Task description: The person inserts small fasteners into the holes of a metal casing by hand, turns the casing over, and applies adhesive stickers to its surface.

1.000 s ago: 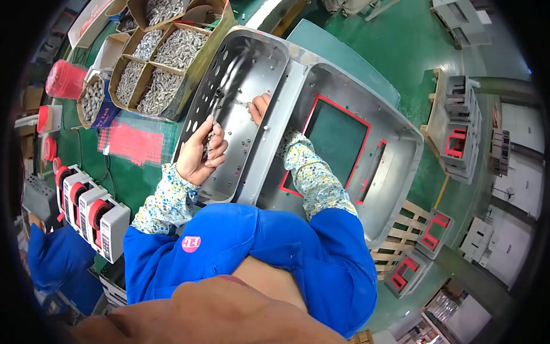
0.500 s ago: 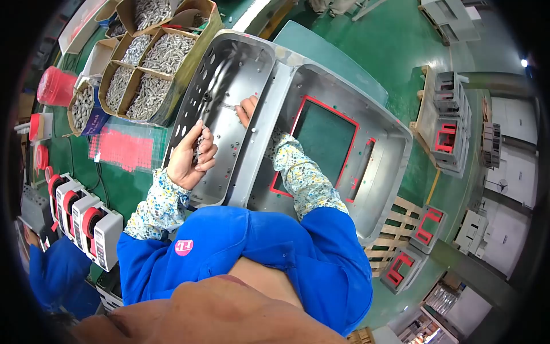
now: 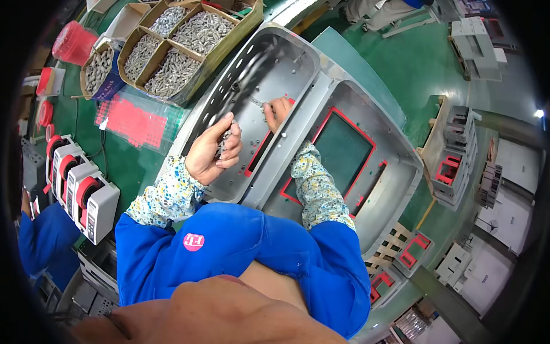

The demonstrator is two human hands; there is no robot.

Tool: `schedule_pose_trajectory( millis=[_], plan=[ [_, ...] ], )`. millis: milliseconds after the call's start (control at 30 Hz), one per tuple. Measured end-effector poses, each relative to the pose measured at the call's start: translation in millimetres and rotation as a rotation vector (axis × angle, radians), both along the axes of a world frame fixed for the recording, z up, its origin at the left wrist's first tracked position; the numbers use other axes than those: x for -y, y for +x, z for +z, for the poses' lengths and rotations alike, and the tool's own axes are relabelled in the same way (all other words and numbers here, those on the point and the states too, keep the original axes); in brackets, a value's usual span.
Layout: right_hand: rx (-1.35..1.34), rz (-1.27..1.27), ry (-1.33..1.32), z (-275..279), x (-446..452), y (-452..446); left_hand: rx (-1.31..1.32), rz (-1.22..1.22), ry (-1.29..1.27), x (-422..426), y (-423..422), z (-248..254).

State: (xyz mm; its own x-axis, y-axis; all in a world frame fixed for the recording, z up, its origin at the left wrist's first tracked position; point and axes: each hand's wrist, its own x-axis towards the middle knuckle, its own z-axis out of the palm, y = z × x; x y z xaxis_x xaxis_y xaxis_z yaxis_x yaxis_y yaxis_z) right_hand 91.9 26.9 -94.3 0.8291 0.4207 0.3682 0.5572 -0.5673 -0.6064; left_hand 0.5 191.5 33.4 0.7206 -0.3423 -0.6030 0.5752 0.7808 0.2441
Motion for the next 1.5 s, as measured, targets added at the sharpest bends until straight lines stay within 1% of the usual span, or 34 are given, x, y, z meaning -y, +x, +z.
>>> schedule_pose_trajectory(
  millis=[367, 433, 567, 633, 667, 700, 767, 833, 900, 967, 1033, 1067, 1100, 1133, 1167, 1233, 1267, 1433, 1467, 1500],
  plan=[
    [-0.021, -0.013, -0.005, 3, 0, -1, 0.005, -0.009, -0.019, 0, 0, 2],
    [0.059, -0.02, -0.024, 1, 0, 1, 0.004, -0.012, -0.011, 0, 0, 2],
    [0.089, 0.008, 0.001, -3, 1, 1, 0.008, -0.003, -0.003, 0, 0, 2],
    [-0.198, -0.092, 0.113, 3, 1, -7, 0.009, 0.002, 0.006, -1, 0, 1],
    [-0.24, -0.114, 0.126, 4, 5, -9, -0.002, 0.013, 0.013, -1, 0, 0],
    [-0.235, -0.114, 0.127, -3, 13, -11, -0.014, 0.026, 0.02, -2, 0, 0],
    [-0.139, -0.108, 0.18, -17, 34, -14, -0.003, 0.032, 0.028, -2, 0, -1],
    [0.05, 0.084, 0.035, -4, 76, -13, 0.004, 0.036, 0.032, -2, 0, -1],
    [-0.087, -0.145, 0.081, 36, 88, -16, 0.007, 0.04, 0.032, -1, 0, 1],
    [-0.115, -0.27, 0.203, 70, 103, -17, 0.011, 0.04, 0.015, -2, 1, -3],
    [0.054, -0.225, 0.494, 150, 80, -34, 0.003, 0.047, 0.008, -2, 1, -5],
    [0.259, -0.211, 0.443, 177, 77, -45, -0.003, 0.052, 0.012, -1, 1, -4],
    [0.472, -0.16, 0.288, 213, 71, -63, -0.016, 0.056, 0.019, -1, 1, -5],
    [0.387, 0.022, 0.567, 223, 86, -91, -0.006, 0.057, 0.021, -1, 1, -6],
    [0.553, 0.556, 1.291, 230, 68, -91, 0.005, 0.06, 0.027, -1, 1, -7],
    [1.486, 0.554, 0.995, 279, 43, -93, 0.006, 0.058, 0.042, -2, 1, -6],
    [1.479, 0.542, 1.017, 285, 42, -99, 0.016, 0.059, 0.056, -2, 1, -7],
    [1.429, 0.631, 0.472, 307, 53, -126, 0.046, 0.056, 0.081, -3, 1, -12],
    [1.43, 0.636, 0.475, 308, 48, -123, 0.048, 0.061, 0.081, -3, 1, -11],
    [1.444, 0.6, 0.606, 307, 37, -119, 0.046, 0.06, 0.083, -3, 0, -11]
  ],
)
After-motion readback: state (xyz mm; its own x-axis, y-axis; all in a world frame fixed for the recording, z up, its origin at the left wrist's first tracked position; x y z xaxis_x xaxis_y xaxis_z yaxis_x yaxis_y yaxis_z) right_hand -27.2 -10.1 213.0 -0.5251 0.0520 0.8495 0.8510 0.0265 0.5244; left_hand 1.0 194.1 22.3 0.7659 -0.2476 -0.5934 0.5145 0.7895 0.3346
